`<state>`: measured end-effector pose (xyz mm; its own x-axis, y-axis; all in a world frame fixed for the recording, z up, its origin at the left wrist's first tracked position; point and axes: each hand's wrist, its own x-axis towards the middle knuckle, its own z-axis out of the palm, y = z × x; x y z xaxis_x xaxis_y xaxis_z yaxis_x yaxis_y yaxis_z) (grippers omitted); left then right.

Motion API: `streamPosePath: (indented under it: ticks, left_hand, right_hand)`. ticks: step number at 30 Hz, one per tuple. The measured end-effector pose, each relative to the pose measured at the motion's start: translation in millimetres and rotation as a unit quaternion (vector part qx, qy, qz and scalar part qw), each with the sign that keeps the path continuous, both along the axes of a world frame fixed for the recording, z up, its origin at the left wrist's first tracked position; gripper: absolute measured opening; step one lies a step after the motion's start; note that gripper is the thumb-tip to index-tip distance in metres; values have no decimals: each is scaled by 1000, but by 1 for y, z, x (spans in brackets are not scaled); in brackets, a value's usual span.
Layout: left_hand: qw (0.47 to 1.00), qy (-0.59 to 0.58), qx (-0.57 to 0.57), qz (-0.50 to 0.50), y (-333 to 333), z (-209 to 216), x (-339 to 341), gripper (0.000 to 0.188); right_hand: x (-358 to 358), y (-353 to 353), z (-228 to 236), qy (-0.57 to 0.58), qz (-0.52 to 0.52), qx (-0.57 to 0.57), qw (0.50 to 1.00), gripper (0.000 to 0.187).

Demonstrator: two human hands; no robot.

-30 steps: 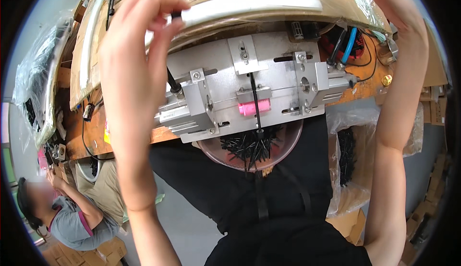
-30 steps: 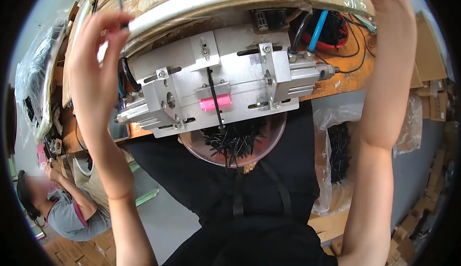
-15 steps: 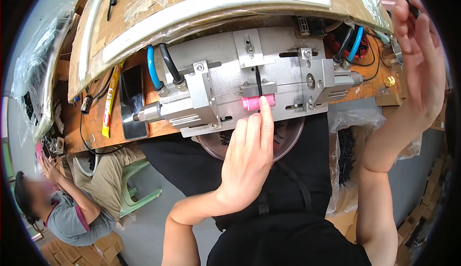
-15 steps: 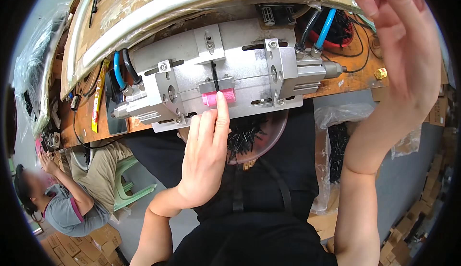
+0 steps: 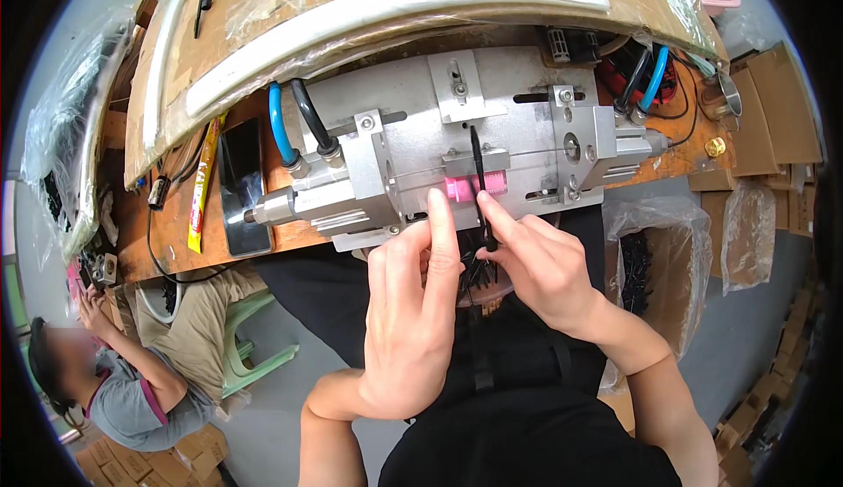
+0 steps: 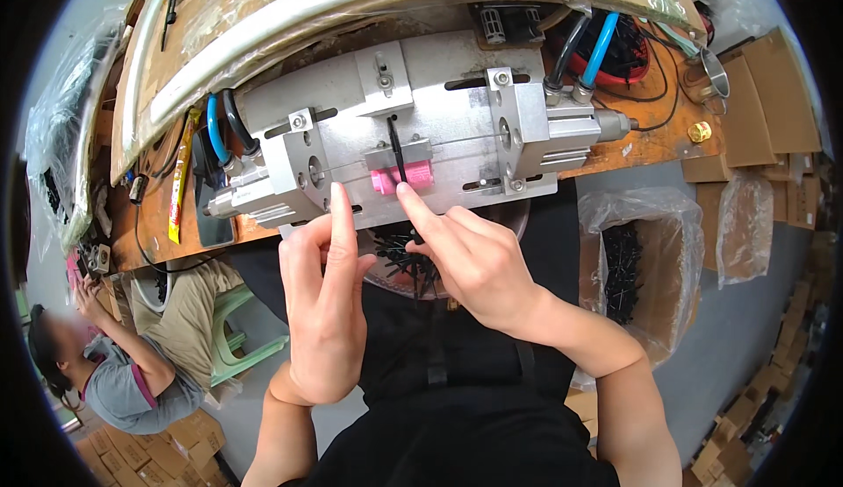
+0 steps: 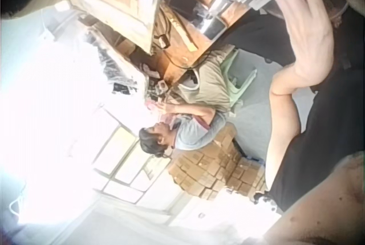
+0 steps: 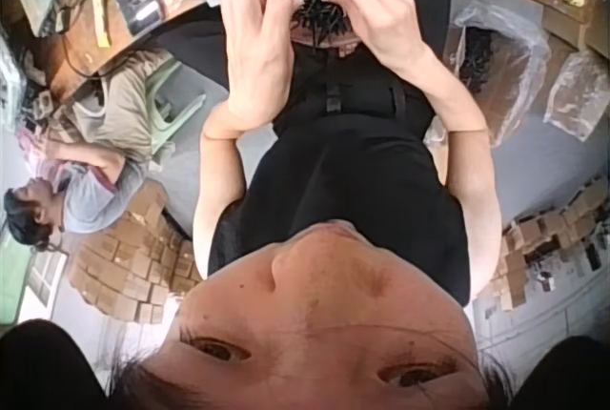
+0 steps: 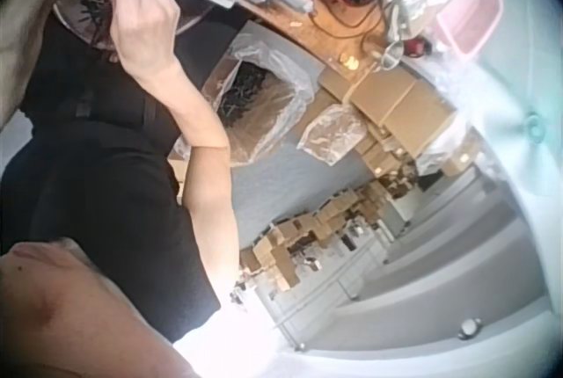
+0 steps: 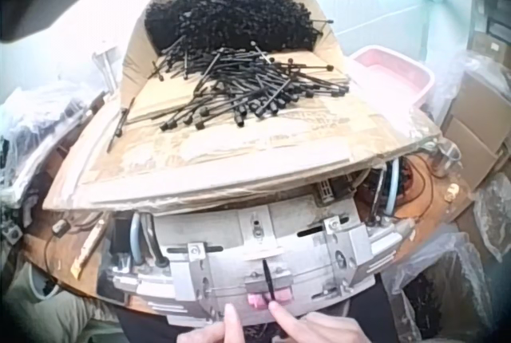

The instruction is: The person repeatedly picks up black cable-like objects from a pile on a wooden table and inserts them into a pink fixture on a metal jig. They then remove the processed items and place them into a clear plastic bowl below. The process is repeated continuously throughout the clip.

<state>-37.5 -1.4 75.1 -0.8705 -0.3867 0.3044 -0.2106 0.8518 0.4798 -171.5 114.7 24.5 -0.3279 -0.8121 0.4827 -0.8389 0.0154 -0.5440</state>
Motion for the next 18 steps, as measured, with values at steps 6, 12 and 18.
streamPosePath:
  ticks: [6,12,18]
  left_hand:
    - [1000,15,14,9,-5,3,3,70]
    - [982,146,-116,35,-91,36,-52,43]
    - [989,43,-130,-51,-180,77,-159,15]
  right_hand:
    - [0,-7,1,1,-6,20,1000,64]
    - [-41,-17,64,136,13,9,991,42]
    - [-173,-118,143,371,-52,20,927,18]
